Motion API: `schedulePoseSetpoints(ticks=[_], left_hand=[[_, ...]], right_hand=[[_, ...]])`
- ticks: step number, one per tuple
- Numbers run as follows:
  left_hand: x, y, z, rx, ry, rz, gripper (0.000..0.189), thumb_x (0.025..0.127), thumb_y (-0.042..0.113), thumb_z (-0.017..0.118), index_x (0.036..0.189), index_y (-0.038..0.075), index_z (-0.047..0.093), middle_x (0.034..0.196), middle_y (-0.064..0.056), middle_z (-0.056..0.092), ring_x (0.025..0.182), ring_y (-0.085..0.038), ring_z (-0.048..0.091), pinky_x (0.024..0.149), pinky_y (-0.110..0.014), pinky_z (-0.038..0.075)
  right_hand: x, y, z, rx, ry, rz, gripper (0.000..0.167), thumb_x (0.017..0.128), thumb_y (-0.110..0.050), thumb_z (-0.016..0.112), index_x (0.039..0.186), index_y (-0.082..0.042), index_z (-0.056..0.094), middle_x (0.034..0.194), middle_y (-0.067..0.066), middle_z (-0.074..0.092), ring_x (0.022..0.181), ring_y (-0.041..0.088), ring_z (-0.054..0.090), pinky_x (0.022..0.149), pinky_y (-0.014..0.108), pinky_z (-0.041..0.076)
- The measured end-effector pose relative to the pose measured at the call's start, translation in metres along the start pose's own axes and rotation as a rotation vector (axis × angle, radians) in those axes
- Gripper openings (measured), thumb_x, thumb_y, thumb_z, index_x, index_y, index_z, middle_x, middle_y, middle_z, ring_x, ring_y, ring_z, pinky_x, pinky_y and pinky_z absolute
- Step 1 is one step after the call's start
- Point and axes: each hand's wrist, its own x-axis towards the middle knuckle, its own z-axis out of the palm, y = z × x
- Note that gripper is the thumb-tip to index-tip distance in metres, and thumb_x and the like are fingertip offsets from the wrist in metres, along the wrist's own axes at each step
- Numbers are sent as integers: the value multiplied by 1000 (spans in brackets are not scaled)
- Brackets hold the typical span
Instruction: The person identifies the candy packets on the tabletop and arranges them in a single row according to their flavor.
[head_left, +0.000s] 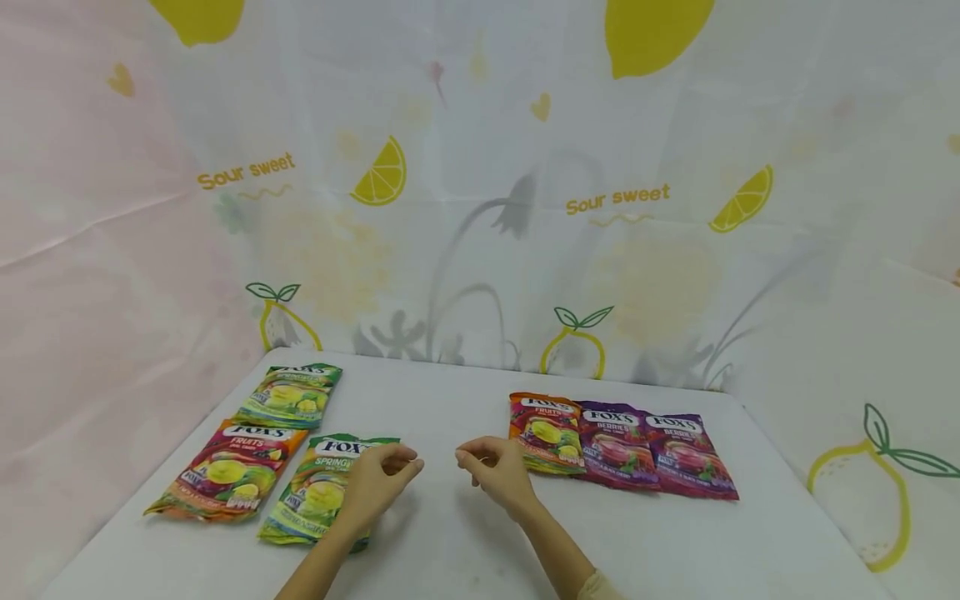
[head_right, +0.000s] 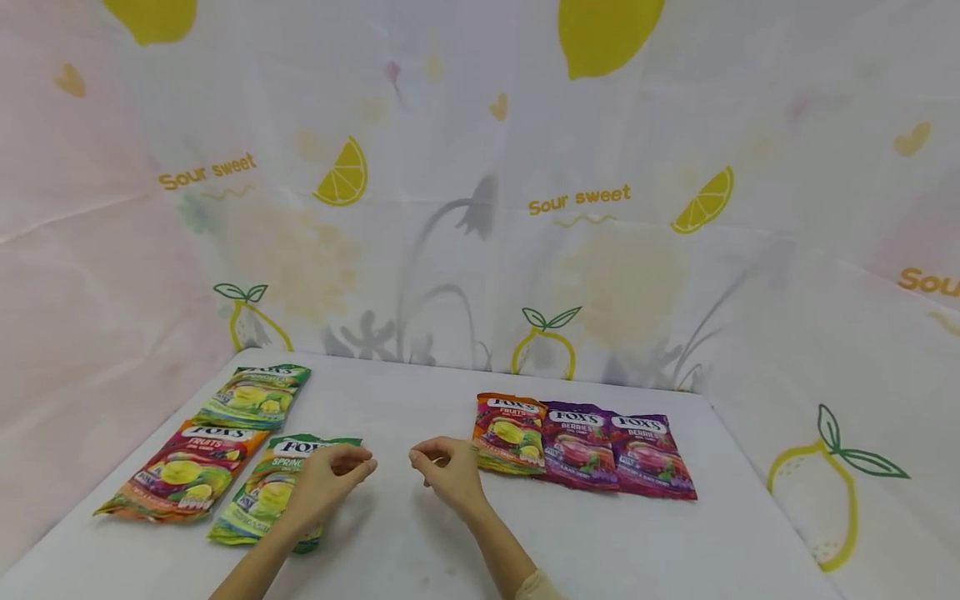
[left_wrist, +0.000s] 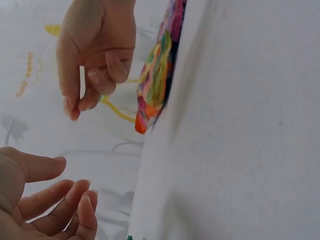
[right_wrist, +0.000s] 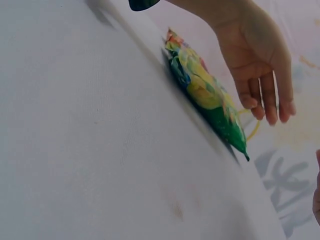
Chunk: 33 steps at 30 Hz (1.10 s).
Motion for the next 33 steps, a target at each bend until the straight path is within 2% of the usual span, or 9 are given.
schedulePoseSetpoints(ticks=[6, 11, 14, 18, 26, 33], left_hand=[[-5, -5, -16, 23, 10, -26, 14, 83, 13, 71, 90, 1, 70, 81, -4, 70, 72, -13, 63, 64, -22, 49], [-11, -9, -26, 43, 26, -64, 14, 83, 13, 71, 91, 1, 70, 82, -4, 70, 73, -13, 63, 65, -22, 49], [-14, -10, -32, 54, 41, -80, 14, 83, 12, 71, 92, 1, 70, 84, -4, 70, 75, -12, 64, 67, -22, 49], [-18, -14, -39, 35, 47, -92, 15, 84, 10, 70, 94, 0, 69, 85, -5, 70, 76, -12, 64, 68, -21, 50], [-21, -22, -49, 35, 73, -116, 17, 84, 11, 70, 95, -1, 70, 84, -7, 71, 73, -11, 64, 67, -19, 49], [-26, -27, -63, 86, 78, -168, 25, 86, 18, 69, 100, -2, 68, 87, -8, 70, 78, -14, 64, 67, -19, 49]], right_hand=[[7, 7, 15, 30, -26, -29, 17, 89, -3, 61, 92, 13, 65, 82, 25, 64, 53, 9, 49, 49, 16, 41], [17, 29, 26, 68, -57, -25, 17, 88, -6, 62, 93, 10, 67, 81, 20, 66, 50, 7, 48, 46, 16, 39], [21, 35, 33, 82, -72, -29, 18, 88, -9, 63, 94, 8, 68, 81, 17, 66, 50, 6, 49, 46, 16, 39], [22, 31, 43, 95, -90, -28, 17, 88, -8, 63, 94, 7, 68, 81, 18, 67, 50, 6, 49, 46, 15, 39], [13, 3, 60, 141, -142, -55, 17, 86, 0, 60, 92, 16, 64, 80, 28, 64, 50, 6, 47, 46, 14, 37], [24, 22, 78, 152, -159, -84, 15, 85, -2, 62, 91, 12, 66, 81, 24, 66, 48, 5, 47, 45, 14, 37]])
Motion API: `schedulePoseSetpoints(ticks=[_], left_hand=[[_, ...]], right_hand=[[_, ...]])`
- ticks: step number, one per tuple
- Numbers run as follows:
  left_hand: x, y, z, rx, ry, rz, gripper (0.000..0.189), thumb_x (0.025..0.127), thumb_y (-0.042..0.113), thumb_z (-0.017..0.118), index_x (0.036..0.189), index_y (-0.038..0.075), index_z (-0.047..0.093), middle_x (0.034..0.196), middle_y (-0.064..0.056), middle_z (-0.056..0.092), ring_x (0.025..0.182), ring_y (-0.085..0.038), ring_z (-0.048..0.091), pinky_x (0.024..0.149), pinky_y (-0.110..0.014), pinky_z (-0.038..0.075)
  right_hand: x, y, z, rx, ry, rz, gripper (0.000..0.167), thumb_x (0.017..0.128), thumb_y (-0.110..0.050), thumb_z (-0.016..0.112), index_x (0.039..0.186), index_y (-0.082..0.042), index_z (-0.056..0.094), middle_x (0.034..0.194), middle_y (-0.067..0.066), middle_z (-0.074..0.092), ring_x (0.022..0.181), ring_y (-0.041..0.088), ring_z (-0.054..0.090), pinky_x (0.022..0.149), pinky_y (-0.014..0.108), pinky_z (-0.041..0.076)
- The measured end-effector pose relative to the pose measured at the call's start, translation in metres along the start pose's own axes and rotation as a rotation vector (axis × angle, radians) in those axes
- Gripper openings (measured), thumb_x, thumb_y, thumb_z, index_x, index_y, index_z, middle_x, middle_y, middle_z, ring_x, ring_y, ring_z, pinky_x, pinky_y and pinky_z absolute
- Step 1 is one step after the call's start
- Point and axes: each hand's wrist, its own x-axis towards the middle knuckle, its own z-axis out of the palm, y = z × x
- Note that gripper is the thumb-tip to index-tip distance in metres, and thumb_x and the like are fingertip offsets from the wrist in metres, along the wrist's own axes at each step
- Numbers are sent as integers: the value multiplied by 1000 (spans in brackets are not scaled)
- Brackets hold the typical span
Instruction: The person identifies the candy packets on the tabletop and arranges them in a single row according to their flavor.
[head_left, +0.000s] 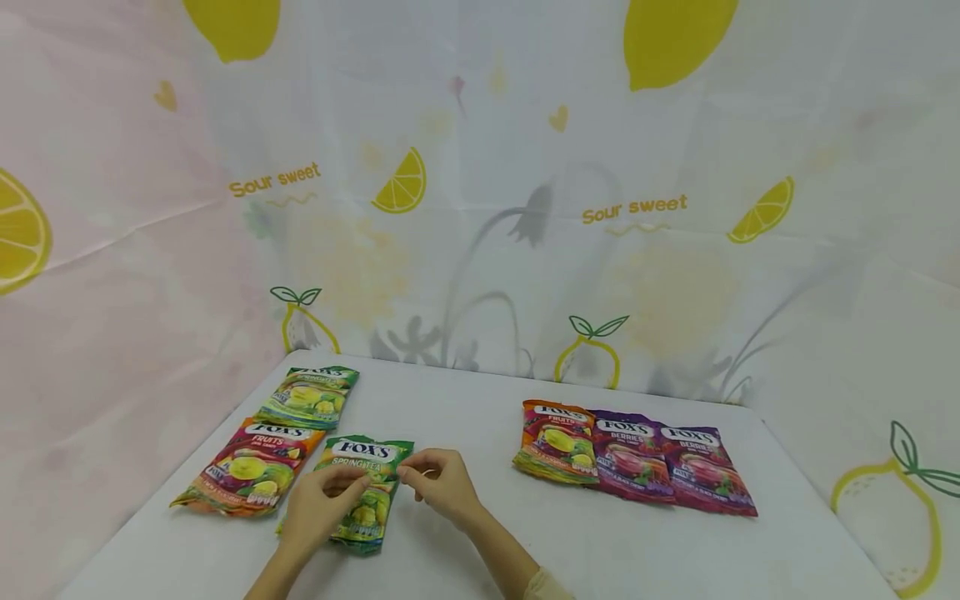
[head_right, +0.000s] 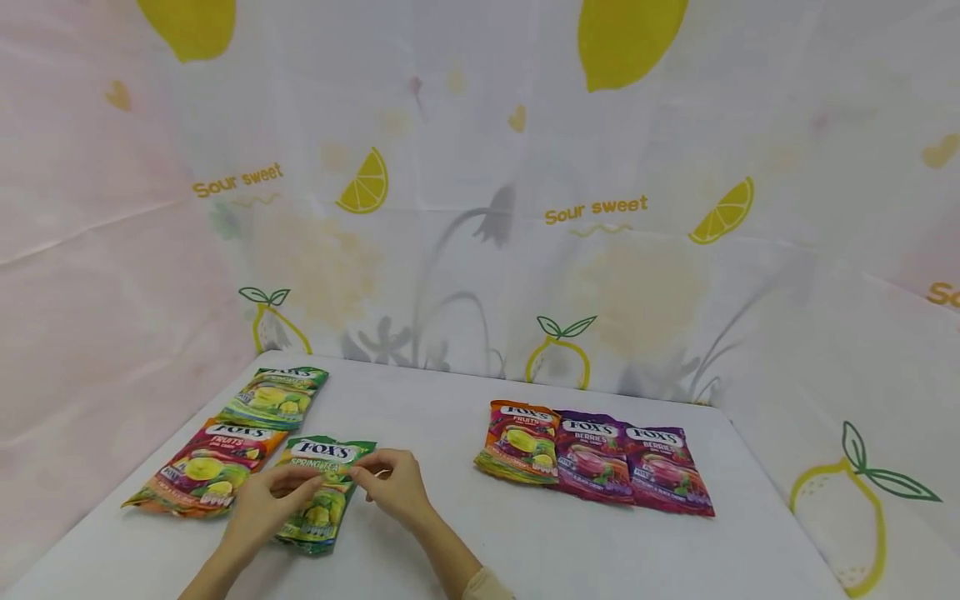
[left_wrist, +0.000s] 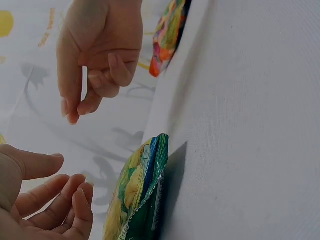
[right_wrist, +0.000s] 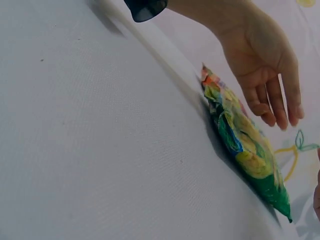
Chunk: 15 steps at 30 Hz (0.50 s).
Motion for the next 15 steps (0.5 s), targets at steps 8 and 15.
schedulePoseSetpoints(ticks=[8, 15], left_hand=[[-3, -5, -12, -30, 35, -16, 26, 85, 17, 70, 102, -2, 68, 88, -10, 71, 75, -9, 64, 68, -18, 49], [-7, -13, -23, 23, 58, -34, 29, 85, 21, 70, 102, -3, 68, 90, -11, 71, 76, -11, 65, 68, -18, 49]], right_hand=[[7, 6, 11, 1, -32, -26, 18, 86, -2, 62, 93, 14, 66, 85, 30, 65, 50, 6, 48, 46, 13, 38], [2, -19, 23, 2, -42, -18, 16, 85, 3, 61, 91, 17, 64, 83, 29, 65, 57, 10, 51, 48, 16, 44]])
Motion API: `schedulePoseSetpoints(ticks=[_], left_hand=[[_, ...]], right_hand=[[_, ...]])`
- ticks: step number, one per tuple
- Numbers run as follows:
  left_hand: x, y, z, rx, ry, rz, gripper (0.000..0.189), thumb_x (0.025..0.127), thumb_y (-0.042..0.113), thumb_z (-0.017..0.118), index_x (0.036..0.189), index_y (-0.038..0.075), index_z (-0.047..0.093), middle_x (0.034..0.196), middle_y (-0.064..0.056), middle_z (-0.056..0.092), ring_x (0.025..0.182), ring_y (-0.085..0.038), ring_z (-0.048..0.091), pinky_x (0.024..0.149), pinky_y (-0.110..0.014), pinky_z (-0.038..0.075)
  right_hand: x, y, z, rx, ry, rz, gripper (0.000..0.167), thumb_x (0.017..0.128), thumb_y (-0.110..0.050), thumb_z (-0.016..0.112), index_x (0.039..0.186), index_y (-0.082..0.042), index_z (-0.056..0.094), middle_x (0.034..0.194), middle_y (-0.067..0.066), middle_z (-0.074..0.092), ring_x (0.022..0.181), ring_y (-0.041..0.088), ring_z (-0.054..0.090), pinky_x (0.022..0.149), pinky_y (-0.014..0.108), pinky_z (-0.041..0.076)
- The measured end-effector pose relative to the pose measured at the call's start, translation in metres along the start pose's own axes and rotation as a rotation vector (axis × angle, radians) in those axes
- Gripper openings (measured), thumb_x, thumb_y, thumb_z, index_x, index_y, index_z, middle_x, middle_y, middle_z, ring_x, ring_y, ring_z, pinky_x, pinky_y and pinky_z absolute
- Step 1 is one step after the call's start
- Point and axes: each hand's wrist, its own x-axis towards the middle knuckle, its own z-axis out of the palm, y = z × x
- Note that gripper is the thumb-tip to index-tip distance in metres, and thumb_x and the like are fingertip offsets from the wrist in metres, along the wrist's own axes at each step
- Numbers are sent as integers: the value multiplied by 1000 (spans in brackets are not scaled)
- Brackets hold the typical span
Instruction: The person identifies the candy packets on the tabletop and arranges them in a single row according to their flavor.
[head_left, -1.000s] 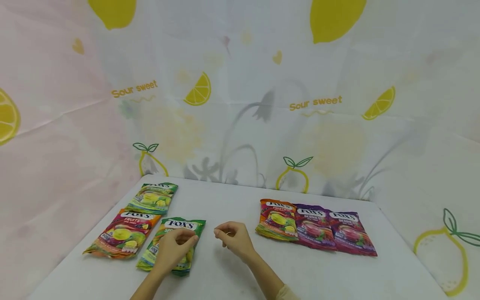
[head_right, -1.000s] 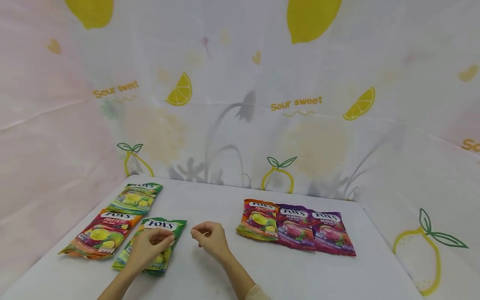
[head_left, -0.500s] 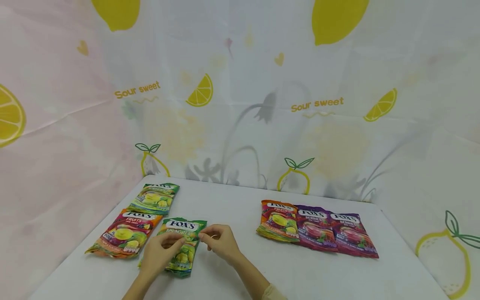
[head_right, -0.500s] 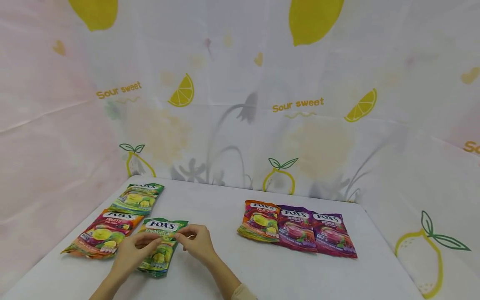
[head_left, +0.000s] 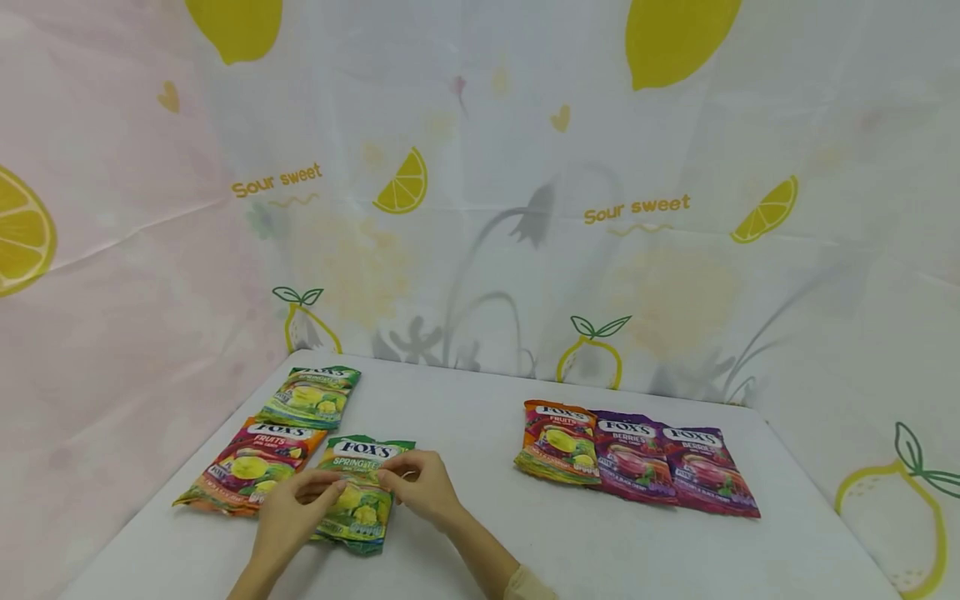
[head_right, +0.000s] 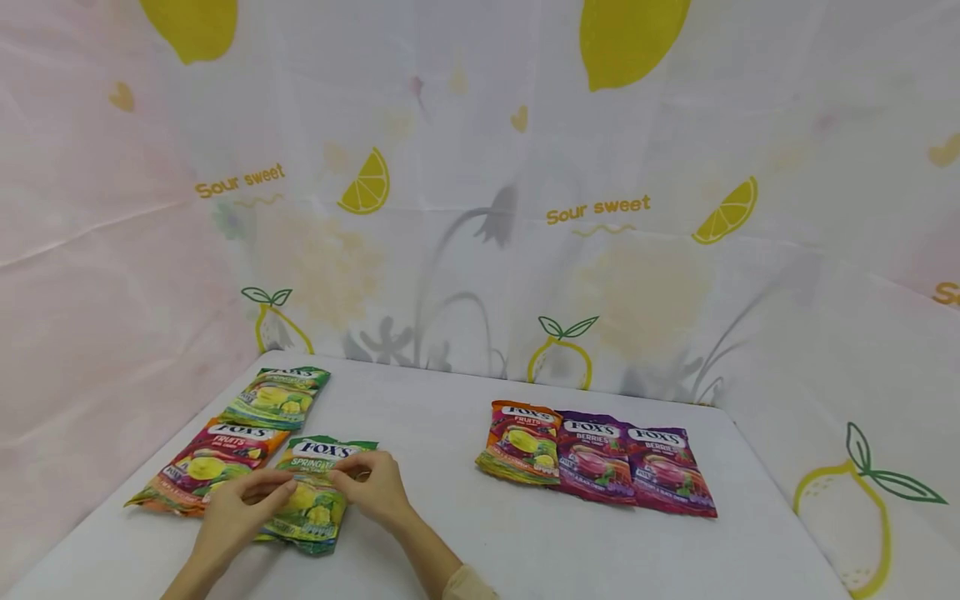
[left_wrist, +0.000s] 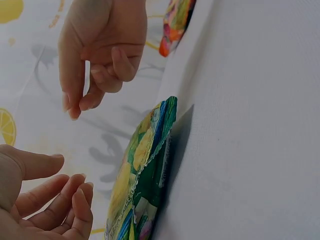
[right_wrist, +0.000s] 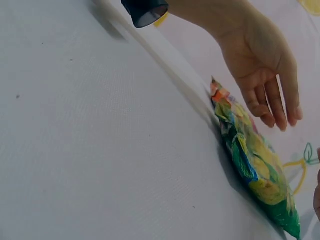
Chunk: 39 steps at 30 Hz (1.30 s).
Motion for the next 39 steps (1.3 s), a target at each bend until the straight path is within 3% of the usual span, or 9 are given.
schedulePoseSetpoints(ticks=[5, 12, 18, 29, 35, 39], left_hand=[[0, -7, -8, 33, 27, 18, 29, 86, 20, 70, 101, -5, 68, 89, -13, 71, 72, -7, 64, 65, -18, 49], [0, -15, -19, 78, 113, 52, 28, 85, 19, 70, 100, -5, 68, 86, -14, 71, 67, -3, 62, 63, -18, 49], [-1, -18, -21, 101, 143, 68, 26, 84, 18, 71, 98, -4, 69, 83, -12, 71, 65, 3, 60, 62, -16, 49], [1, -31, -34, 159, 207, 31, 30, 83, 18, 71, 99, -7, 68, 82, -16, 71, 60, 0, 59, 56, -17, 46], [5, -39, -43, 188, 270, 67, 29, 83, 17, 71, 96, -9, 67, 79, -18, 70, 56, 5, 55, 54, -13, 41], [8, -44, -47, 196, 313, 103, 27, 81, 12, 72, 93, -11, 67, 77, -21, 69, 54, 8, 51, 50, -10, 39]], right_hand=[[9, 20, 10, 2, -7, -2, 15, 84, -3, 65, 89, 10, 68, 84, 21, 68, 60, 5, 54, 49, 18, 48], [14, 21, 19, 45, -40, -8, 16, 84, -7, 66, 90, 8, 69, 83, 20, 68, 58, 5, 55, 50, 15, 46], [17, 24, 24, 45, -44, 7, 16, 84, -6, 66, 90, 8, 68, 83, 21, 68, 59, 4, 55, 50, 13, 44], [28, 26, 40, -94, -111, 0, 18, 86, -11, 64, 92, 6, 70, 84, 5, 69, 62, -6, 50, 55, 12, 45], [37, 29, 51, -149, -131, 18, 16, 84, -11, 65, 91, 2, 72, 82, 1, 70, 64, -7, 49, 56, 13, 45], [43, 32, 59, -151, -144, 31, 15, 84, -9, 65, 91, 2, 72, 76, -4, 66, 57, -6, 48, 51, 12, 43]])
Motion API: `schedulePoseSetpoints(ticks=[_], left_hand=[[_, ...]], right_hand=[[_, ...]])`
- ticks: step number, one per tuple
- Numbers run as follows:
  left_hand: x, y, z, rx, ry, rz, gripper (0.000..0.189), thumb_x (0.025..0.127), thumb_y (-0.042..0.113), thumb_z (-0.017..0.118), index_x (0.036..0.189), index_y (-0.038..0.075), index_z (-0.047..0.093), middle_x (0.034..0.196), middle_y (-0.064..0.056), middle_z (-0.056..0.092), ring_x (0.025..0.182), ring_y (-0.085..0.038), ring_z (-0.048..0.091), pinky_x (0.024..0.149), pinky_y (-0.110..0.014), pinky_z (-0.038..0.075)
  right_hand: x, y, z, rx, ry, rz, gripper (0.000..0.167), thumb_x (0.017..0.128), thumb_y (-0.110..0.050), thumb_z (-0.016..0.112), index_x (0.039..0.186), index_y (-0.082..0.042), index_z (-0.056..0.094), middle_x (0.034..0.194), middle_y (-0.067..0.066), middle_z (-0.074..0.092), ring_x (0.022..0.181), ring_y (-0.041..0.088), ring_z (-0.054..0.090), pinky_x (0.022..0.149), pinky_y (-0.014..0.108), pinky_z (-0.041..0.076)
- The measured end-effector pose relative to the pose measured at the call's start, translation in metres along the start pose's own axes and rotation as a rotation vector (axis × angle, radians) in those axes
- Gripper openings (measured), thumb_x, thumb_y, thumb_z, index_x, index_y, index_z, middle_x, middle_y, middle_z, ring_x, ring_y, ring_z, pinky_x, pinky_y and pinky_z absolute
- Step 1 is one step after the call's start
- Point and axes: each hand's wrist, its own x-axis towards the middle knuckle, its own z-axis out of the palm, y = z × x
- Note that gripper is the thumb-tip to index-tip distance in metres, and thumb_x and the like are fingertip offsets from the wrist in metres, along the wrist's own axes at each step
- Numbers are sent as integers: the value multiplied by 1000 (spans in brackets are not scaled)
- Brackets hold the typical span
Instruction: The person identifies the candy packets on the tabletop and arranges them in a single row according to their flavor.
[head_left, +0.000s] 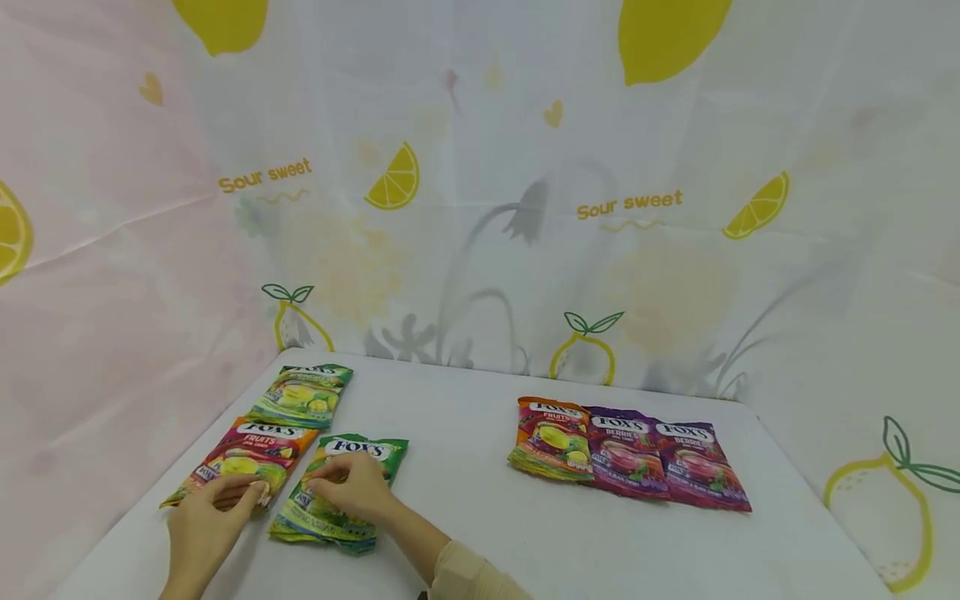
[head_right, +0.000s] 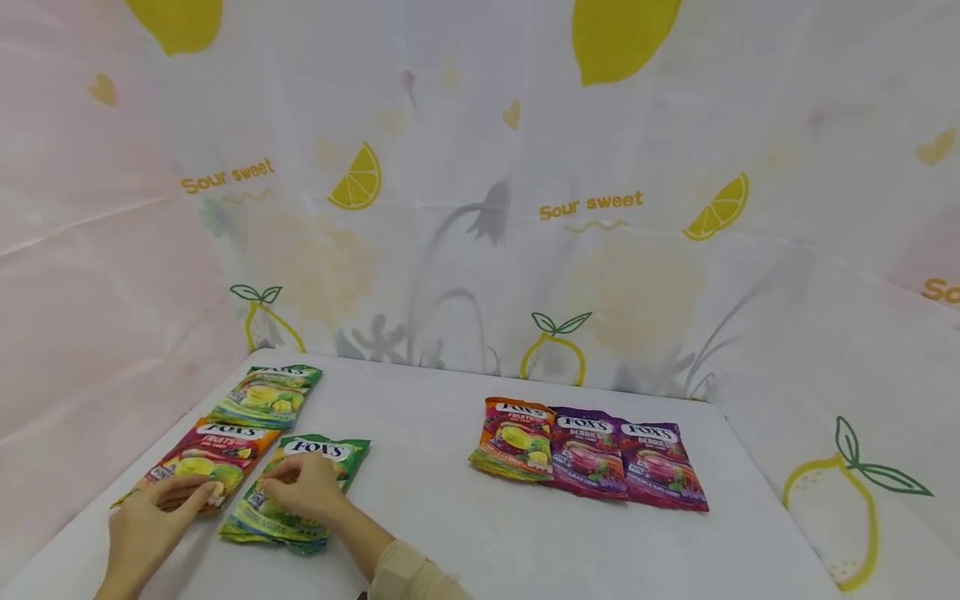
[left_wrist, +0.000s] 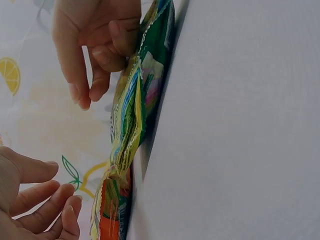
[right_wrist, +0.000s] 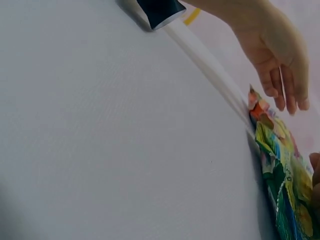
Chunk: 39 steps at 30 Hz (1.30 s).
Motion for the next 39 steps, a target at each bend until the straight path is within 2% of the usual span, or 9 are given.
schedulePoseSetpoints(ticks=[5, 13, 15, 18, 22, 28, 32, 37, 39], left_hand=[[2, -7, -2, 11, 15, 21, 25, 80, 9, 73, 92, -11, 66, 78, -23, 68, 54, 8, 50, 49, -9, 39], [8, -20, -6, 51, -2, 23, 26, 79, 10, 73, 93, -11, 65, 77, -21, 69, 55, 11, 48, 54, -8, 35], [10, -23, -7, 79, -16, 39, 27, 78, 10, 73, 93, -11, 65, 76, -20, 69, 56, 5, 52, 59, -13, 36], [15, -27, -10, 117, -51, 70, 28, 78, 12, 73, 93, -11, 65, 76, -19, 68, 60, -12, 60, 62, -28, 40], [24, -33, -14, 147, -98, 70, 32, 79, 15, 72, 95, -11, 64, 80, -22, 68, 67, -30, 62, 59, -37, 42], [34, -42, -16, 180, -67, 115, 32, 77, 13, 72, 94, -13, 63, 73, -22, 65, 60, -28, 58, 53, -31, 38], [44, -43, -17, 216, -108, 106, 41, 79, 16, 69, 100, -17, 59, 71, -20, 62, 63, -29, 55, 52, -33, 37], [53, -43, -17, 271, -155, 70, 47, 81, 19, 66, 106, -19, 55, 86, -34, 58, 84, -47, 52, 66, -52, 42], [55, -43, -16, 306, -168, 62, 48, 81, 20, 65, 106, -20, 54, 93, -40, 55, 89, -51, 51, 71, -56, 40]], right_hand=[[5, -3, 8, 55, -18, 71, 13, 86, -8, 65, 91, 2, 70, 64, -7, 60, 46, 0, 48, 45, 13, 41], [12, -10, 19, -82, -27, 118, 15, 85, -10, 67, 97, -2, 72, 66, -6, 64, 44, 0, 52, 49, 13, 43], [14, -12, 21, -114, -37, 132, 15, 84, -10, 68, 97, -2, 72, 64, -6, 64, 43, 0, 52, 50, 13, 43], [16, -14, 26, -146, -57, 159, 15, 84, -9, 68, 96, -3, 72, 60, -6, 62, 43, 1, 53, 51, 13, 44], [20, -15, 29, -303, -78, 110, 15, 84, -12, 69, 96, -6, 73, 68, -8, 66, 54, -5, 54, 55, 10, 43], [22, -18, 31, -492, -94, 82, 14, 83, -16, 69, 96, -13, 74, 75, -14, 66, 63, -9, 52, 59, 8, 40], [21, -20, 31, -613, -102, 64, 10, 84, -18, 67, 90, -16, 75, 70, -16, 63, 62, -8, 49, 56, 7, 39], [20, -23, 32, -727, -89, 86, 9, 84, -19, 68, 82, -18, 77, 61, -15, 62, 54, -7, 47, 51, 8, 38], [20, -27, 34, -767, -83, 138, 11, 83, -21, 68, 76, -19, 77, 54, -14, 61, 49, -6, 46, 48, 9, 37]])
